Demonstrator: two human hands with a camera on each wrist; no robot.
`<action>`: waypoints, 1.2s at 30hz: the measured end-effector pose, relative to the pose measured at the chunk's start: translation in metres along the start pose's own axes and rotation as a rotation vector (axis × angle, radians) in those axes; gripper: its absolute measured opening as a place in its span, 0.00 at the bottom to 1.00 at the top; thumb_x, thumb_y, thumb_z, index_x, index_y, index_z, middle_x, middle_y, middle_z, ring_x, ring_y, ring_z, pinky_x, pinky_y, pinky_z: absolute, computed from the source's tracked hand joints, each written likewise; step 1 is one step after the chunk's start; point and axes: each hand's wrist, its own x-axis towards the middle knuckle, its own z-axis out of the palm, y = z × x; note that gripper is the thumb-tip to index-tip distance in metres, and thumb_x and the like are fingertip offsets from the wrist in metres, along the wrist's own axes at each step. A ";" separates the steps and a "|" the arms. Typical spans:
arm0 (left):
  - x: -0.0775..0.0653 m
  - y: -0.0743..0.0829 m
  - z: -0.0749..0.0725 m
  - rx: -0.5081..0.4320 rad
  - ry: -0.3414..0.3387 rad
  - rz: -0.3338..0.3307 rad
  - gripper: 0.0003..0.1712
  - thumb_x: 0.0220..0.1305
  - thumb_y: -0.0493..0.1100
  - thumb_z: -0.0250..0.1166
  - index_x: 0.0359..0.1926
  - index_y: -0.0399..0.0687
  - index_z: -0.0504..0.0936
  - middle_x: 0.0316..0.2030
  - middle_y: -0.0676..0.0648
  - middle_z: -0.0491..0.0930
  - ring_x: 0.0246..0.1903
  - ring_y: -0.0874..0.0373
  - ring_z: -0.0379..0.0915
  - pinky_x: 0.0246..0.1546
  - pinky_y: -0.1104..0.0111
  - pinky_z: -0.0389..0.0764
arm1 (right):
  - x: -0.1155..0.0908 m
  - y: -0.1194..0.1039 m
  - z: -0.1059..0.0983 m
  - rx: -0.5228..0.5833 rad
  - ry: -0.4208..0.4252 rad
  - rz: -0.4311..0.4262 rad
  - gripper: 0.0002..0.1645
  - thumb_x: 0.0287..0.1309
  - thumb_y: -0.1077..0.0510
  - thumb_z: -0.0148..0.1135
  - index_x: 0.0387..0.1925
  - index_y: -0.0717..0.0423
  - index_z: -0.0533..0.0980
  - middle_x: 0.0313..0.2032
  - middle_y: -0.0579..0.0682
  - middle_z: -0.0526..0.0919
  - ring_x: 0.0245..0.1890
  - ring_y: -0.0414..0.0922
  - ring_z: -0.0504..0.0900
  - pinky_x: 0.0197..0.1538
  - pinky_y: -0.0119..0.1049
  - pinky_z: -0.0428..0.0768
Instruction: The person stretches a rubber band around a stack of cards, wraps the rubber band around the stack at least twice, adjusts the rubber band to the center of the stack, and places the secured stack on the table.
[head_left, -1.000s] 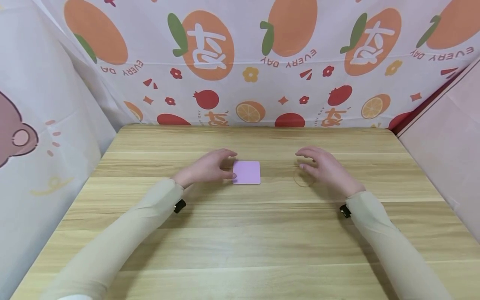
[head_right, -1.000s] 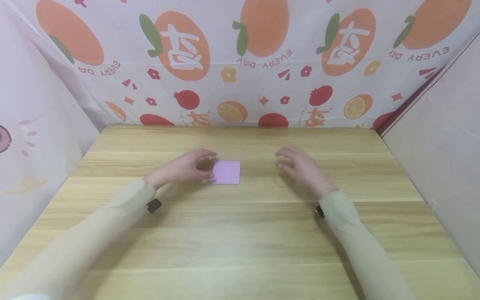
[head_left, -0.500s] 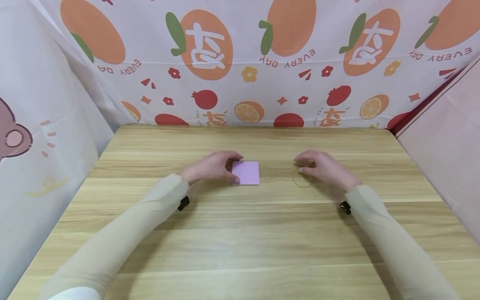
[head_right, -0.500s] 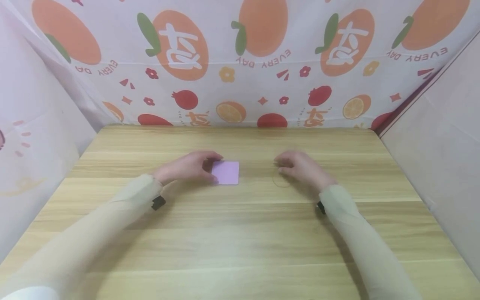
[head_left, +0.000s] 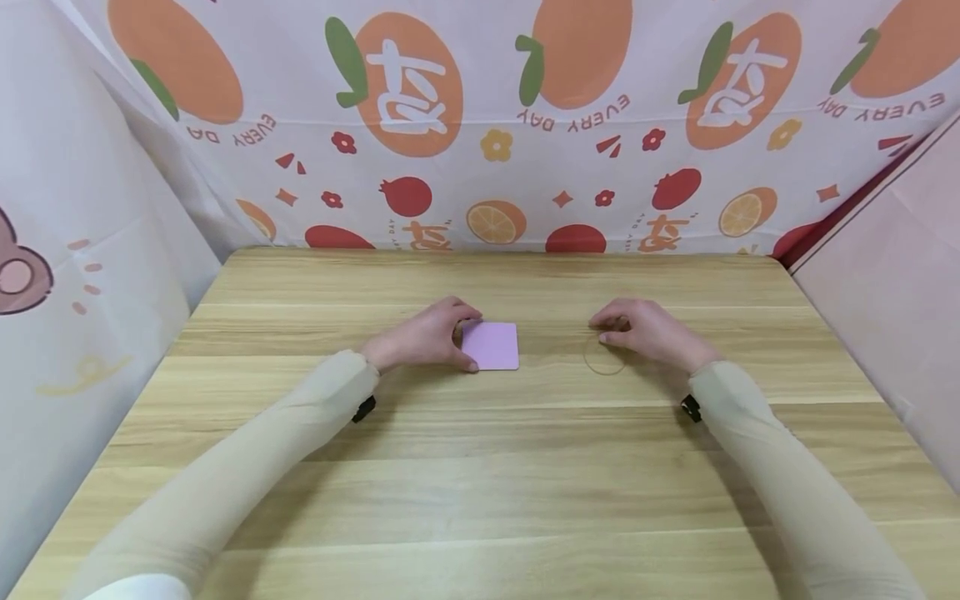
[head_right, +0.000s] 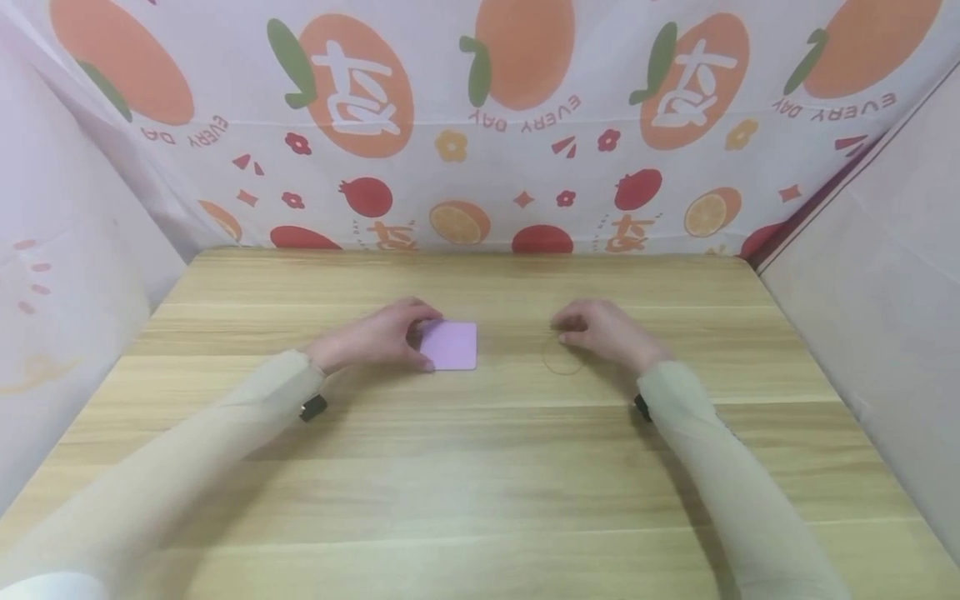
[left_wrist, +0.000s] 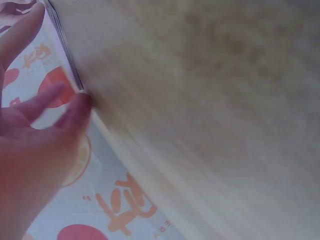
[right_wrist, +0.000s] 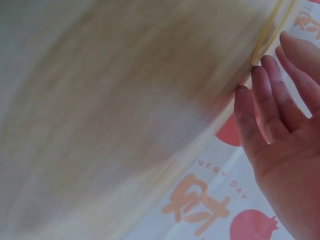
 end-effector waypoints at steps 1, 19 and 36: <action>-0.001 0.000 0.000 0.014 0.002 -0.009 0.45 0.46 0.49 0.81 0.63 0.36 0.72 0.56 0.39 0.69 0.52 0.48 0.67 0.54 0.59 0.72 | 0.000 0.000 0.000 -0.001 0.000 0.000 0.17 0.61 0.61 0.68 0.52 0.54 0.81 0.49 0.49 0.83 0.50 0.48 0.79 0.55 0.48 0.77; 0.014 0.004 -0.002 0.057 -0.062 -0.055 0.44 0.39 0.47 0.83 0.54 0.34 0.71 0.48 0.41 0.70 0.49 0.46 0.62 0.52 0.58 0.68 | 0.002 0.002 0.002 -0.036 0.001 -0.032 0.12 0.59 0.61 0.69 0.46 0.50 0.83 0.46 0.46 0.81 0.46 0.47 0.78 0.52 0.47 0.76; 0.001 0.002 0.000 -0.105 -0.048 0.027 0.38 0.46 0.39 0.81 0.57 0.49 0.71 0.51 0.39 0.64 0.49 0.46 0.65 0.51 0.58 0.71 | 0.002 0.002 0.009 -0.076 -0.009 -0.027 0.06 0.62 0.63 0.66 0.32 0.50 0.78 0.33 0.46 0.77 0.35 0.44 0.73 0.40 0.39 0.74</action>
